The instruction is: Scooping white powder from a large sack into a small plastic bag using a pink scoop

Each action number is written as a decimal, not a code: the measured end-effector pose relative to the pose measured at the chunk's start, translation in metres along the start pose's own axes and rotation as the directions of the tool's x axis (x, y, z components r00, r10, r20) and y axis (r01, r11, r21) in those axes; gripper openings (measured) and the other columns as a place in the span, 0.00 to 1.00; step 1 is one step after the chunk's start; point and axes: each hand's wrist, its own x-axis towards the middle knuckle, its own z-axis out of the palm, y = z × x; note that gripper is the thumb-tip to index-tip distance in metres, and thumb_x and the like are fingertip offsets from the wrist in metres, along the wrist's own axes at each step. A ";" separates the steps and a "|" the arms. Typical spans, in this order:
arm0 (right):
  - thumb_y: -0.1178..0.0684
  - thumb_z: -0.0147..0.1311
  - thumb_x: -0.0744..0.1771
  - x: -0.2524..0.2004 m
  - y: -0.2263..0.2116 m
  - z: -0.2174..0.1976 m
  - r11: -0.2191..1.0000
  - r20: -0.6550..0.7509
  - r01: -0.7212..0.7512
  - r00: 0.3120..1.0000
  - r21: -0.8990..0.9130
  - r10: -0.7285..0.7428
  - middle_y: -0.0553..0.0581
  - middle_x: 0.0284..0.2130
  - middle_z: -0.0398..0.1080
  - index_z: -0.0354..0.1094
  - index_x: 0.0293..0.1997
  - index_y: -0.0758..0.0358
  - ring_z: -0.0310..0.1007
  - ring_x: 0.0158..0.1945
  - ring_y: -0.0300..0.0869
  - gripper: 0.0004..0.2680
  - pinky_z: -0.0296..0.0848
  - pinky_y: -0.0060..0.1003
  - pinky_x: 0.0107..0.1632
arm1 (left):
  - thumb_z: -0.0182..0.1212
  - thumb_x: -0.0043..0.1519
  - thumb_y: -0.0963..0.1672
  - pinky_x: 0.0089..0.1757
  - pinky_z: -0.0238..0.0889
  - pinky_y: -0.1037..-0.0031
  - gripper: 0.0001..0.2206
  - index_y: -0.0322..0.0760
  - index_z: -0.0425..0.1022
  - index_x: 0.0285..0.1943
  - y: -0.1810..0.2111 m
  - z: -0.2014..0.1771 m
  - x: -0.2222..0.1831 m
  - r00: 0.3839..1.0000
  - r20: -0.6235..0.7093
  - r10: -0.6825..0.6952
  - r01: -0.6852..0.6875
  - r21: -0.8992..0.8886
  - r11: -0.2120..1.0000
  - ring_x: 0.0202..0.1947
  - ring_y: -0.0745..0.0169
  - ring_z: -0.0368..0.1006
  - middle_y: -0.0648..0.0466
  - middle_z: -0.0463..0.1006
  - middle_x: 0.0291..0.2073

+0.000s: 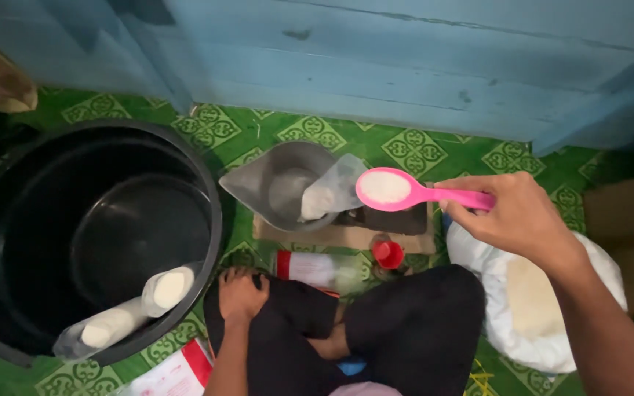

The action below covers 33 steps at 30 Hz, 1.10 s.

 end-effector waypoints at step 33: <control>0.43 0.50 0.62 0.056 -0.067 0.029 0.955 0.225 -0.102 0.960 -0.277 0.168 0.59 0.16 0.73 0.75 0.51 0.39 0.73 0.23 0.52 0.14 0.67 0.44 0.32 | 0.49 0.54 0.50 0.53 0.56 0.58 0.14 0.47 0.80 0.38 -0.001 0.006 0.007 1.000 0.020 -0.021 0.023 -0.102 0.995 0.46 0.49 0.71 0.50 0.80 0.37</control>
